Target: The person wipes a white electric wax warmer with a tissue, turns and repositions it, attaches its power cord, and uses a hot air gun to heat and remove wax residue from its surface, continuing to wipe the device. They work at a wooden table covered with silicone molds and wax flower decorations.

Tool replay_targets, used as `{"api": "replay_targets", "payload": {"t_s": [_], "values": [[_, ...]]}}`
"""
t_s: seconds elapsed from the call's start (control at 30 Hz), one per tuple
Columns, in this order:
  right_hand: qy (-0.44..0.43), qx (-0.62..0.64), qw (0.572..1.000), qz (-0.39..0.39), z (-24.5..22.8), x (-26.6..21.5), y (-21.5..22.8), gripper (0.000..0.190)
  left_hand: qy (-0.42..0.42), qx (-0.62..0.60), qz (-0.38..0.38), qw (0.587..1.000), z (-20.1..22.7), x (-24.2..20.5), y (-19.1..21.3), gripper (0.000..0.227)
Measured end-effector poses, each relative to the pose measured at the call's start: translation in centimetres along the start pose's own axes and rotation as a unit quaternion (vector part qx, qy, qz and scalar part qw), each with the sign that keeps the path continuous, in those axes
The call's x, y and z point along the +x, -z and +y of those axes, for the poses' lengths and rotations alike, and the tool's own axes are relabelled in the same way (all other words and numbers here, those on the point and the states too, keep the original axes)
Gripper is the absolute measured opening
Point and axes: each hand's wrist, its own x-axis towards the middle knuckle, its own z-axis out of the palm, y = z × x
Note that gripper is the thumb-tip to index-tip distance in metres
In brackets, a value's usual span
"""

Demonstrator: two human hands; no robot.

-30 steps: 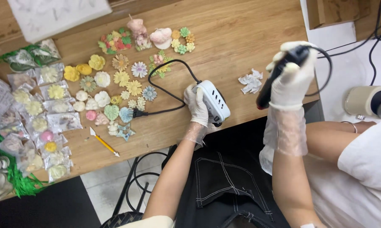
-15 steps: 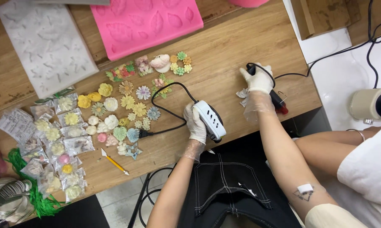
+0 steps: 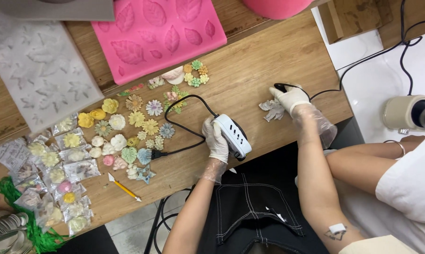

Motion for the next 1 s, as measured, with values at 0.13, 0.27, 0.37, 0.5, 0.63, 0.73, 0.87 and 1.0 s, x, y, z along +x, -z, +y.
{"api": "replay_targets", "payload": {"t_s": [0.13,0.27,0.37,0.5,0.63,0.73,0.87,1.0], "values": [[-0.188,-0.044,0.978,-0.077,-3.7,-0.9,3.2,0.057,0.002,0.009,-0.011,1.0,0.0,-0.9,0.6,0.054],[-0.264,-0.049,0.96,-0.074,-7.2,-1.3,6.0,0.056,0.015,-0.002,-0.017,1.0,0.0,-0.6,0.6,0.056],[-0.287,-0.086,0.938,-0.177,-6.9,-0.8,5.3,0.059,0.022,-0.011,-0.026,0.999,1.3,-0.2,0.9,0.057],[-0.264,-0.117,0.919,-0.269,-5.1,-4.5,2.3,0.065,0.01,-0.01,-0.03,0.999,0.8,-0.3,0.8,0.057],[-0.182,-0.153,0.959,-0.153,-6.5,-9.4,0.4,0.059,-0.002,-0.007,-0.03,1.0,1.0,-0.1,0.8,0.057],[-0.092,-0.148,0.983,-0.062,-4.8,-10.2,-2.9,0.066,0.002,-0.003,-0.03,1.0,0.1,-0.4,0.9,0.056],[-0.032,-0.102,0.993,0.054,-3.1,-7.6,-4.3,0.05,-0.012,0.002,-0.02,1.0,-0.2,0.1,0.1,0.054],[-0.023,-0.096,0.993,0.058,-5.7,-7.0,-2.9,0.059,-0.009,0.003,-0.021,1.0,0.3,-0.7,0.9,0.053]]}}
